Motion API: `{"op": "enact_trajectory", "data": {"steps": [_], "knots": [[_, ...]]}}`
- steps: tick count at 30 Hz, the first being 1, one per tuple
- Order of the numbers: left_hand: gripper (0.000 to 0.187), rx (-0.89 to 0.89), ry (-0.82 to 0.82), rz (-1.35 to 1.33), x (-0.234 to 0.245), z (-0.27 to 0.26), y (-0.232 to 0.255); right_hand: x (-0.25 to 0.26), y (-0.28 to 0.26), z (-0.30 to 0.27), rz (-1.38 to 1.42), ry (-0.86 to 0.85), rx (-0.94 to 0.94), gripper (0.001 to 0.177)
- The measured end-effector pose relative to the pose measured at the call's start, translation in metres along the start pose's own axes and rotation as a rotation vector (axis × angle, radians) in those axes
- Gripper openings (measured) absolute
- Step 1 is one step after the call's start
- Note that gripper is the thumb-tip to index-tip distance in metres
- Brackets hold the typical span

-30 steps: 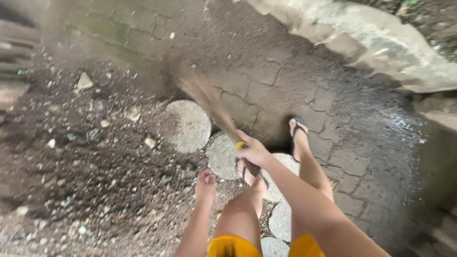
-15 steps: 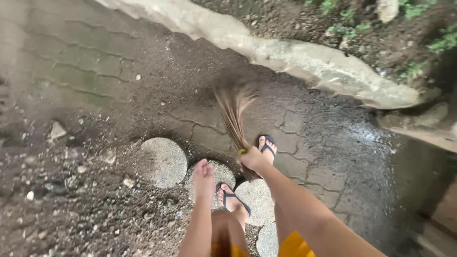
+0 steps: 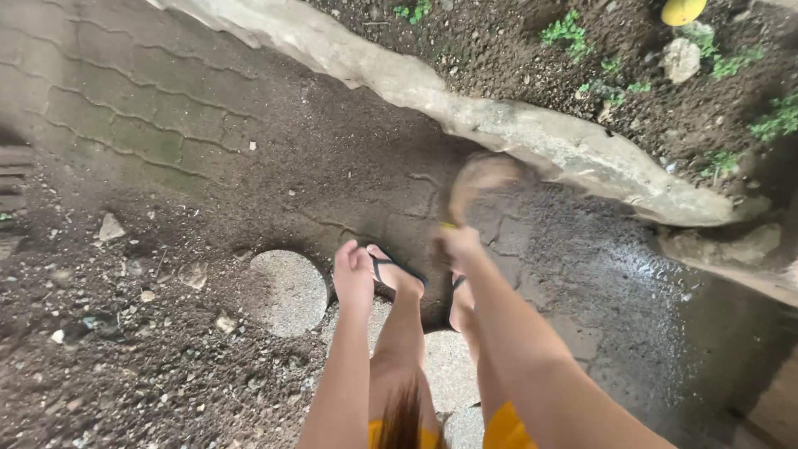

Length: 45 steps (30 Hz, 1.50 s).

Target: Sweeping dry leaves and debris from a paved yard area using a broom.

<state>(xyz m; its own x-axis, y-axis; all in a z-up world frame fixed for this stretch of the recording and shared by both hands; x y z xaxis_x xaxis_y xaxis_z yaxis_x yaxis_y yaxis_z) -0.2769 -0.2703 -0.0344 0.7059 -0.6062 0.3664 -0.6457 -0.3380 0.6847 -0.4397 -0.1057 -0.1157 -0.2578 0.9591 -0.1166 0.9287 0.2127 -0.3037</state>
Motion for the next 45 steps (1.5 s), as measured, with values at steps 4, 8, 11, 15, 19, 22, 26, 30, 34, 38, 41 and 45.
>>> {"op": "enact_trajectory", "data": {"steps": [4, 8, 11, 15, 19, 22, 26, 30, 34, 38, 41, 45], "knots": [[0.037, -0.131, 0.047, -0.005, 0.031, 0.03, 0.012, -0.096, 0.044, -0.001, -0.079, -0.131, 0.073, 0.025], [0.037, -0.184, 0.078, 0.044, 0.076, 0.042, 0.008, -0.045, 0.037, -0.071, -0.822, -0.113, 0.518, 0.082], [0.035, -0.153, 0.1, 0.122, 0.109, 0.068, -0.031, 0.023, 0.019, -0.087, -1.03, 0.133, 0.481, 0.072], [0.034, -0.021, 0.111, 0.016, 0.126, 0.077, -0.062, 0.004, 0.017, -0.04, -0.755, 0.104, 0.086, 0.049], [0.036, -0.061, 0.13, -0.115, 0.11, 0.081, -0.061, -0.144, 0.037, -0.059, -0.69, -0.102, 0.034, 0.063], [0.039, 0.028, 0.17, 0.095, 0.128, 0.054, -0.025, -0.175, 0.008, -0.115, -0.697, -0.346, 0.104, 0.096], [0.039, -0.009, 0.123, 0.212, 0.159, 0.053, -0.027, -0.092, -0.021, -0.095, -1.168, -0.171, 0.221, 0.087], [0.037, 0.064, 0.233, 0.221, 0.179, 0.046, -0.085, -0.057, -0.003, -0.021, -0.989, 0.2, -0.011, 0.059], [0.032, 0.039, 0.351, 0.192, 0.182, 0.03, -0.106, -0.199, 0.114, 0.004, -1.042, -0.267, 0.176, 0.067], [0.031, 0.322, 0.493, 0.12, 0.217, 0.001, -0.062, -0.307, 0.107, -0.078, -0.908, -0.731, -0.119, 0.085], [0.029, 0.476, 0.491, 0.095, 0.242, -0.008, -0.077, -0.274, 0.082, -0.102, -1.146, -0.804, 0.026, 0.091], [0.027, 0.274, 0.565, 0.037, 0.252, -0.008, -0.13, -0.158, 0.025, -0.102, -1.116, -0.213, 0.025, 0.095]]}}
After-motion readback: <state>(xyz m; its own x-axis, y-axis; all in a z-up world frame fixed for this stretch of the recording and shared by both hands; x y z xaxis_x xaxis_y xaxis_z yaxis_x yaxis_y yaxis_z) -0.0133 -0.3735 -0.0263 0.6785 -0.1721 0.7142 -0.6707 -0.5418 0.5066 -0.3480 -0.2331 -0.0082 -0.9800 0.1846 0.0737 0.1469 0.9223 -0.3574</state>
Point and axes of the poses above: each hand's wrist, its own z-axis towards the middle knuckle, its own x-axis out of the back of the hand, y = z × x, the point moved 2 cm from there along z, towards the middle knuckle, and after that the axes turned 2 degrees about -y, right-handed, at the moved point
